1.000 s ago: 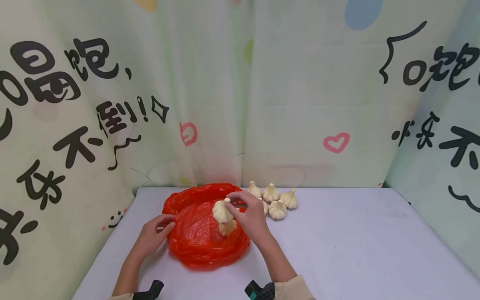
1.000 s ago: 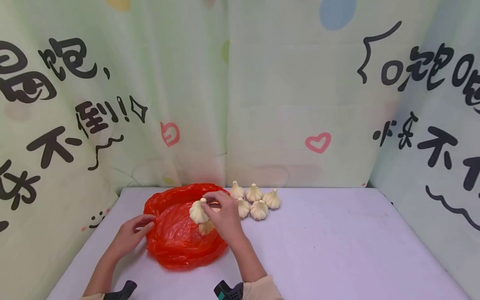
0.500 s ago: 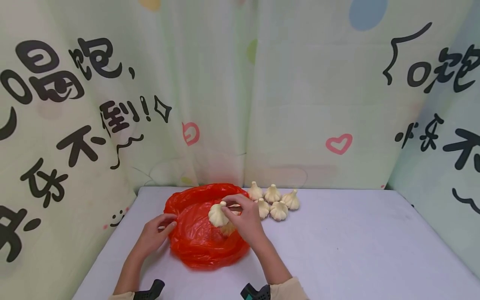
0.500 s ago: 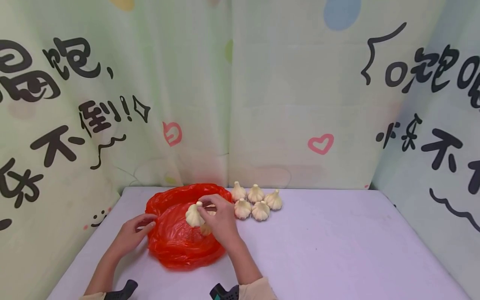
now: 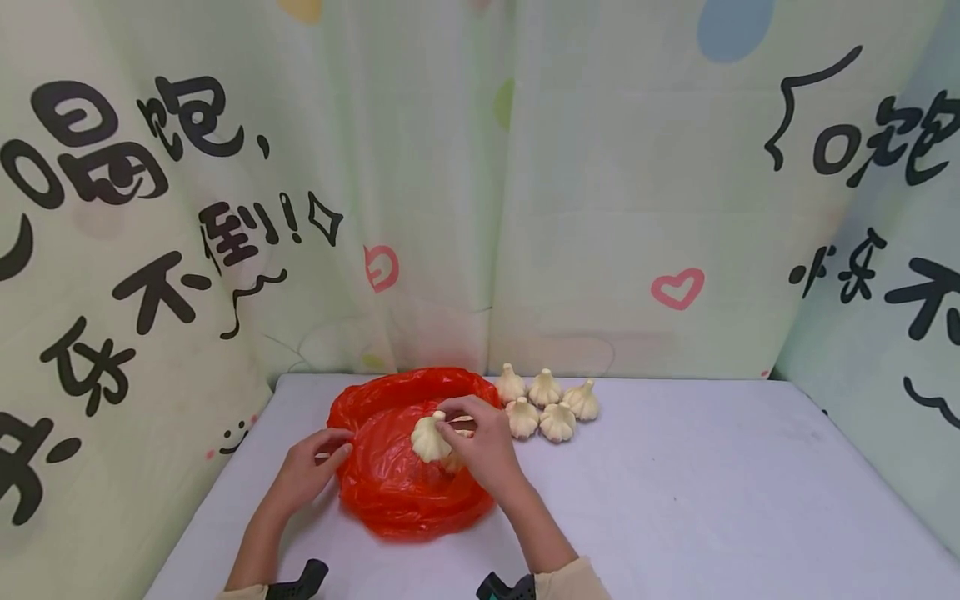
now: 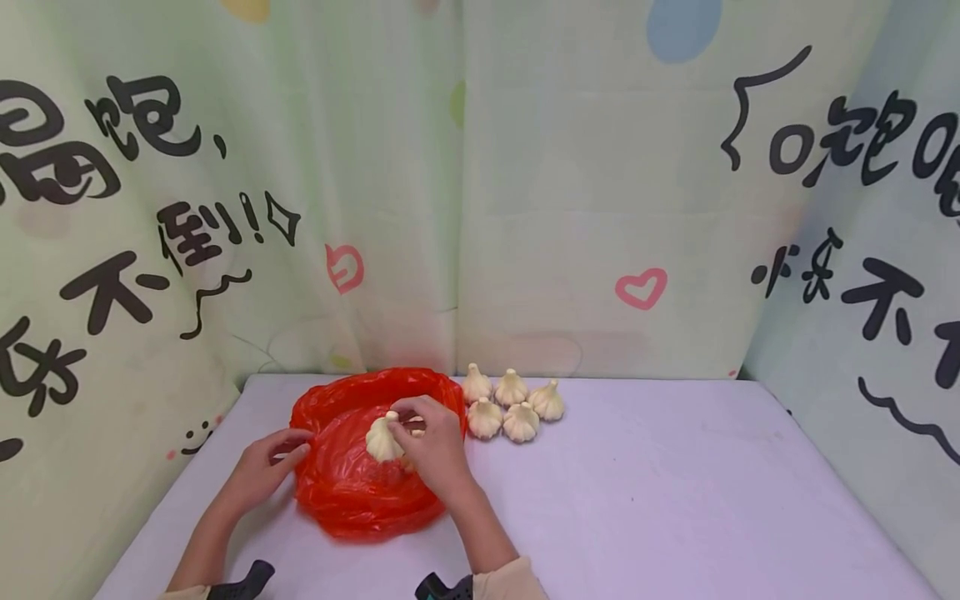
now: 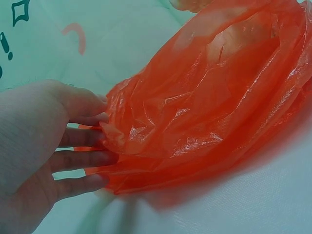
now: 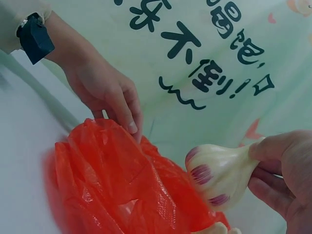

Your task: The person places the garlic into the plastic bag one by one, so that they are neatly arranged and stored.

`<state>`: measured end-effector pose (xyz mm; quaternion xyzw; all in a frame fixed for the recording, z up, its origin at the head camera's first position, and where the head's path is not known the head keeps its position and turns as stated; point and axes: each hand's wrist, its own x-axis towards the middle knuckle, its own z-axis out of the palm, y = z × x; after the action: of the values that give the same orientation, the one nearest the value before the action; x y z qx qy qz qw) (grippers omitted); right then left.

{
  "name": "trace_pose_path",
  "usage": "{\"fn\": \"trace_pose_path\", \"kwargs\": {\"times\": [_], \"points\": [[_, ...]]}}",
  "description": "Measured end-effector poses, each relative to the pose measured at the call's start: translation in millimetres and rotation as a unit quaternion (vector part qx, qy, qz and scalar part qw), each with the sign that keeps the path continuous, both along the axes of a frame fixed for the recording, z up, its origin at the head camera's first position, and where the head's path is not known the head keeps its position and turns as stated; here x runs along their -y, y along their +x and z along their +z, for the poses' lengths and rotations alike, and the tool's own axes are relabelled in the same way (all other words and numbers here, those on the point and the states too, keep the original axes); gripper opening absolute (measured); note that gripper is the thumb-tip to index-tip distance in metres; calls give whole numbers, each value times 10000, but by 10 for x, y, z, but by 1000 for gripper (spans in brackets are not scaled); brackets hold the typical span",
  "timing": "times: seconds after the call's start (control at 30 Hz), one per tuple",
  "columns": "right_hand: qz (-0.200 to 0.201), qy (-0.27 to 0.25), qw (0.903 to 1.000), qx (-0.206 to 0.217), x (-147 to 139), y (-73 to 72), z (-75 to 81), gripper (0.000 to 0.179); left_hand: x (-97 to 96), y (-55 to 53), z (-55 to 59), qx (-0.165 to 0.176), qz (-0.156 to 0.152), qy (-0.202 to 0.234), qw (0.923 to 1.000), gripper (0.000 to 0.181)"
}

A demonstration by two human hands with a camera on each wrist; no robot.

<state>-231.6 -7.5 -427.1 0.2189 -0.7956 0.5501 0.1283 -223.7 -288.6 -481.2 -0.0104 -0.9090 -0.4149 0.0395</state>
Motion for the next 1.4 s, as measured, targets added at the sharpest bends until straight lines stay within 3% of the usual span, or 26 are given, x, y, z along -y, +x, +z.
{"fn": "trace_pose_path", "kwargs": {"times": [1.1,1.4], "points": [[61,400,9984,390,98,89,-237,21,-2,-11,-20,-33,17,23,10000,29],[123,496,9982,298,131,99,-300,21,-3,4,9,29,37,42,10000,30]]}}
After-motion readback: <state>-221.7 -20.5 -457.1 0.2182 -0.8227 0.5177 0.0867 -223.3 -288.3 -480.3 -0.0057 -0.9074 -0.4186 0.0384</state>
